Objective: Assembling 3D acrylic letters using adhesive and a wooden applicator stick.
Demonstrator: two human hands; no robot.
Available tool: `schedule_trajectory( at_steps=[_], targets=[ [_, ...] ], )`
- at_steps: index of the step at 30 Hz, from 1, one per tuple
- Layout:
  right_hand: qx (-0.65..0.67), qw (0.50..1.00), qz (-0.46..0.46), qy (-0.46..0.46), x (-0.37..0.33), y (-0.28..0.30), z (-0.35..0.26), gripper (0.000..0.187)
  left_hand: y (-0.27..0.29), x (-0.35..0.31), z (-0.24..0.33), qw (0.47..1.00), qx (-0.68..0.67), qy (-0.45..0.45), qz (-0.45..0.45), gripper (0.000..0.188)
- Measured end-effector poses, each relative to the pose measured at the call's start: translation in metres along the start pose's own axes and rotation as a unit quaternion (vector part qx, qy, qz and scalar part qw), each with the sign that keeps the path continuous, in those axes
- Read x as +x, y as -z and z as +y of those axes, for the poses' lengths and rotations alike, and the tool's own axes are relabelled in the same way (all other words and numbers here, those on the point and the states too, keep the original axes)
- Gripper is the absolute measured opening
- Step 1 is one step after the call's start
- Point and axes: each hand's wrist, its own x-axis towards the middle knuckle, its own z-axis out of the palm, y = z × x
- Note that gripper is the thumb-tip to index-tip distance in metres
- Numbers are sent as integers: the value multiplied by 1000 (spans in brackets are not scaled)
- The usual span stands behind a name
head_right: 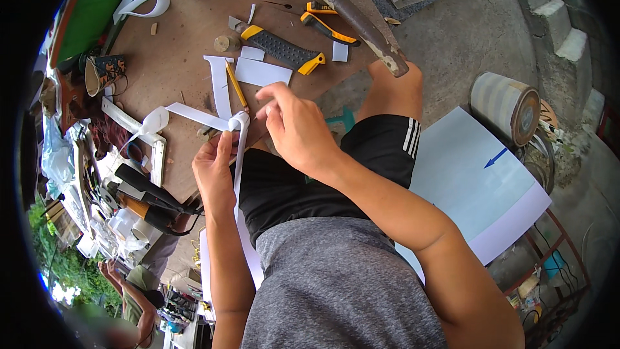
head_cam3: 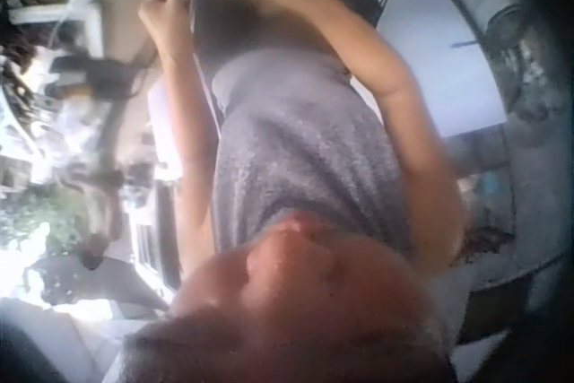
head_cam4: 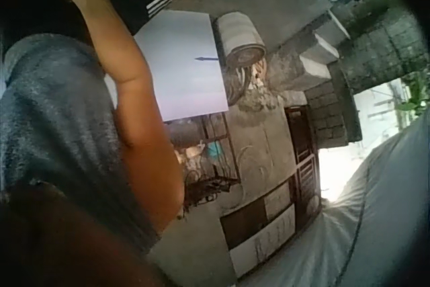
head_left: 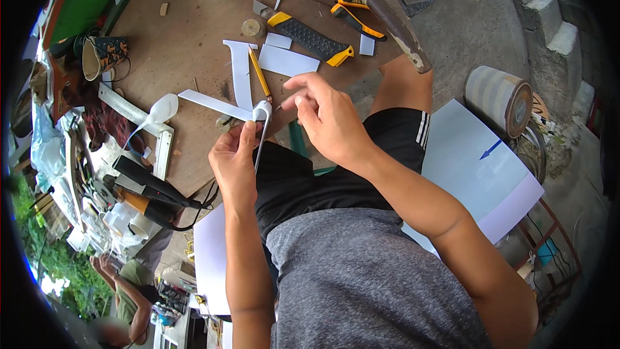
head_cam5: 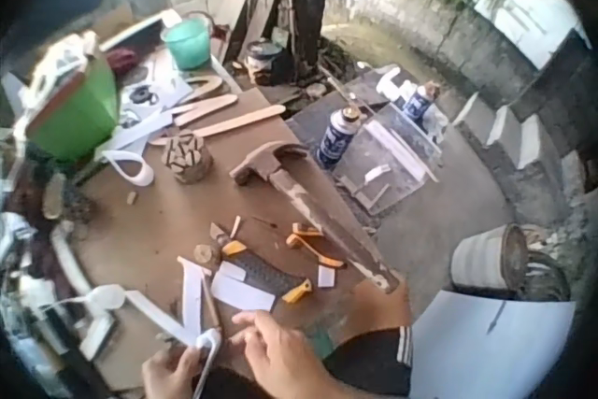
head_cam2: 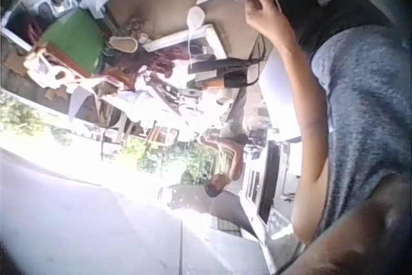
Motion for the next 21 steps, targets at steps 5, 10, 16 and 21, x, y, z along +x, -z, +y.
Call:
schedule_trajectory(
  at_steps=[5,10,16,21],
  targets=[
    [-277,949,-12,151,14,0,-1,30,-1,-2,2,1000,-17,11,0,32],
    [-344,915,-19,210,23,8,-4,27,-1,-2,2,1000,-15,14,5,33],
    [-147,984,-37,98,11,4,5,25,-1,-3,2,1000,-17,13,4,32],
    [-36,992,-109,-43,6,-1,1,30,-2,-4,4,1000,-19,13,5,31]
  ],
)
